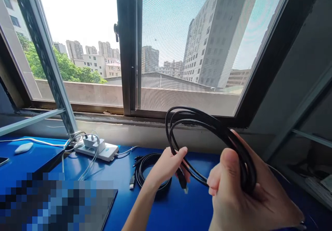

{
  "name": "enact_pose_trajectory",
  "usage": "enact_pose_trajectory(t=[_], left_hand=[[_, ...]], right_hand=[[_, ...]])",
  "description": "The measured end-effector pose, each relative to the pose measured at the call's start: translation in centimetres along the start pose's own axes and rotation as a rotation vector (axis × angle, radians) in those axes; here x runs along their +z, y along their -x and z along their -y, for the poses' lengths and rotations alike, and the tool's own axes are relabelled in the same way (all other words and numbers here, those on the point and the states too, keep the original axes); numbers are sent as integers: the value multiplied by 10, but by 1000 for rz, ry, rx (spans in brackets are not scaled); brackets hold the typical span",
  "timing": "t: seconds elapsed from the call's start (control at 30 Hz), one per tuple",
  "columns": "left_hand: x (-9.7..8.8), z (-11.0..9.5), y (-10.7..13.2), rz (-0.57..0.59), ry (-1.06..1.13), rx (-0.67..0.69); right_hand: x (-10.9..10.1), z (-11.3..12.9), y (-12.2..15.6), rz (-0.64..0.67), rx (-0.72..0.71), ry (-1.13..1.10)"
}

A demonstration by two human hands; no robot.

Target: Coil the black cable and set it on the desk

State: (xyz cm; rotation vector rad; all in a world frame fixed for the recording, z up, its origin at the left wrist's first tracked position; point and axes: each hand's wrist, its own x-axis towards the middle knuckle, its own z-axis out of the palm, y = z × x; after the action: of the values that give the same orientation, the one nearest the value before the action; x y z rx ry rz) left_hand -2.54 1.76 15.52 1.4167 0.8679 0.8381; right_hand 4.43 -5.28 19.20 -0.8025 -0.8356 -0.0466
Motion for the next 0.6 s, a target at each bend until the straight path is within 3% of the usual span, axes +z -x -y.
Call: enact_pose_trajectory(t=[0.13, 0.23, 0.4, 0.5, 0.6], left_hand=[[1, 0, 3, 226, 15, -28], [-3, -2, 7, 261, 21, 66], [-7, -8, 8, 220, -2, 140], [-7, -9, 6, 100, 64, 252], [-6, -8, 3, 55, 280, 302]], right_hand=[[0, -10, 3, 99, -97, -13], [0, -13, 5, 108, -101, -59], [9, -13, 0, -134, -86, -271], [16, -16, -4, -145, -51, -364], [21, -20, -7, -112, 81, -401]])
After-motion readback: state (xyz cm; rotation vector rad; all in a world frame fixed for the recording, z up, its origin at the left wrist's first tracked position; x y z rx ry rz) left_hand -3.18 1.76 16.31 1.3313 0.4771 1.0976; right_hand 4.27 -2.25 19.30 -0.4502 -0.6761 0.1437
